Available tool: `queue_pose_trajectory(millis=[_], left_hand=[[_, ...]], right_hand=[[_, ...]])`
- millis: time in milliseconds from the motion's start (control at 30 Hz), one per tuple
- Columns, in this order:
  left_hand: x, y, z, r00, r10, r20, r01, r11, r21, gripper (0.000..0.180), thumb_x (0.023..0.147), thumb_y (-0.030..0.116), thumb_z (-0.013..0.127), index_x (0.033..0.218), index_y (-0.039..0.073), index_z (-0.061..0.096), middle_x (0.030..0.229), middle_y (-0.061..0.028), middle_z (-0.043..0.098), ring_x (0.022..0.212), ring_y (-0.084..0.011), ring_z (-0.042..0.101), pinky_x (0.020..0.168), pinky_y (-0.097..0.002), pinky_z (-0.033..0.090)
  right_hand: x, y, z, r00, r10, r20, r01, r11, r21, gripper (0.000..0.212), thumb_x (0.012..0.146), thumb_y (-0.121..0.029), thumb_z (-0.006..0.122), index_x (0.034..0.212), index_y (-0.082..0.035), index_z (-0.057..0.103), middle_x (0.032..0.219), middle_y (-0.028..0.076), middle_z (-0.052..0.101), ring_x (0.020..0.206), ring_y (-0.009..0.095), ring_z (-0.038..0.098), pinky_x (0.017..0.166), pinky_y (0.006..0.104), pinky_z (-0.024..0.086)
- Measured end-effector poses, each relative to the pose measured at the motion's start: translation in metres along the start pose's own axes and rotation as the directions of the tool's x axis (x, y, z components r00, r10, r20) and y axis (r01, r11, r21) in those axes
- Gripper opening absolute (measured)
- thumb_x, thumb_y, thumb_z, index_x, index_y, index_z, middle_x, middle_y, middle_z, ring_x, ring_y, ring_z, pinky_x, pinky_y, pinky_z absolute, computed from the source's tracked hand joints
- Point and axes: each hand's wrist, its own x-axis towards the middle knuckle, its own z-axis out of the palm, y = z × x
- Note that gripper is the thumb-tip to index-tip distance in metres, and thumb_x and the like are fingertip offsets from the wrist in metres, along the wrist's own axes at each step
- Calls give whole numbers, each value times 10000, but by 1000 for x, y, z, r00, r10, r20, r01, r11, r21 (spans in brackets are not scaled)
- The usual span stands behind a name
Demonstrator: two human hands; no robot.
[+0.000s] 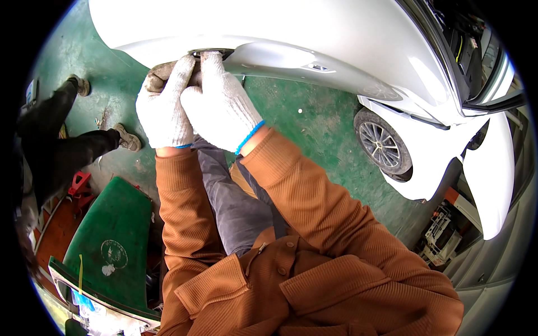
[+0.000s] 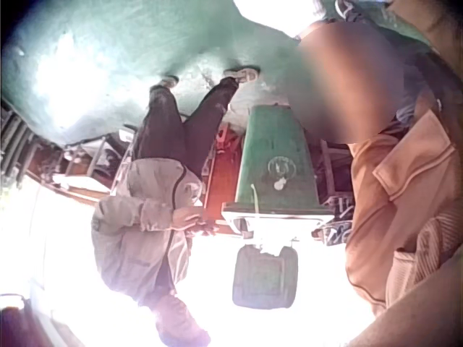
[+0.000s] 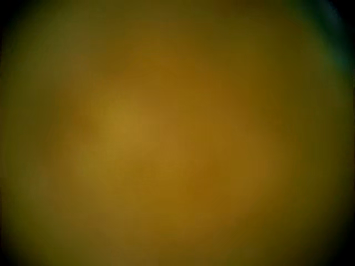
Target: The person installs a black rubber weather stripping along the edge of a white car door frame. They then use a screwdriver to secure a metal door latch mechanism into the door panel. Finally, they attach a white plastic door handle cover to the exterior of the door.
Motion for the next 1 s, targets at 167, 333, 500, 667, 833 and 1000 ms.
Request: queue_pose_trajectory(millis=[167,333,500,667,833,1000], left_hand=[[0,-2,-3,1000,-14,8,14,1000,0,106,957,16,785,1035,-40,741,923,-97,775,779,-129,702,739,-257,575],[-10,6,1,998,-65,-12,64,995,-73,155,951,57,803,1056,-40,741,936,-97,772,779,-118,694,718,-250,569],[-23,17,12,999,-14,-33,11,995,-95,184,956,54,797,1093,-52,737,961,-103,769,806,-119,697,741,-246,567],[-26,22,21,996,-23,-87,20,999,-38,168,980,41,769,1107,-63,735,962,-102,764,827,-118,699,764,-236,561],[-22,18,18,996,-10,-88,9,1000,-11,155,979,43,769,1096,-54,744,931,-85,760,812,-107,688,742,-231,551],[-17,13,10,998,-22,-51,24,999,46,155,979,49,768,1100,-46,753,944,-83,768,810,-108,688,741,-236,553]], right_hand=[[-4,-4,-2,1000,21,1,-21,1000,-7,517,937,-112,572,1384,63,379,998,328,714,921,503,699,805,534,575],[-1,-5,-10,999,20,39,-15,990,-139,517,942,-128,578,1370,79,376,952,335,701,880,505,695,762,544,571],[-1,-2,-15,997,7,77,12,969,-245,546,960,-146,589,1374,121,354,893,328,695,829,496,694,704,543,567],[-2,-1,-14,998,-24,58,37,968,-249,564,965,-140,587,1378,157,343,883,329,691,810,487,694,688,537,565],[-3,-2,-13,982,-168,89,190,895,-404,539,946,-131,606,1332,189,408,907,332,666,790,467,692,694,511,573],[-3,-5,-14,972,-201,124,235,865,-443,515,945,-132,607,1308,184,422,915,351,653,795,484,682,703,518,576]])
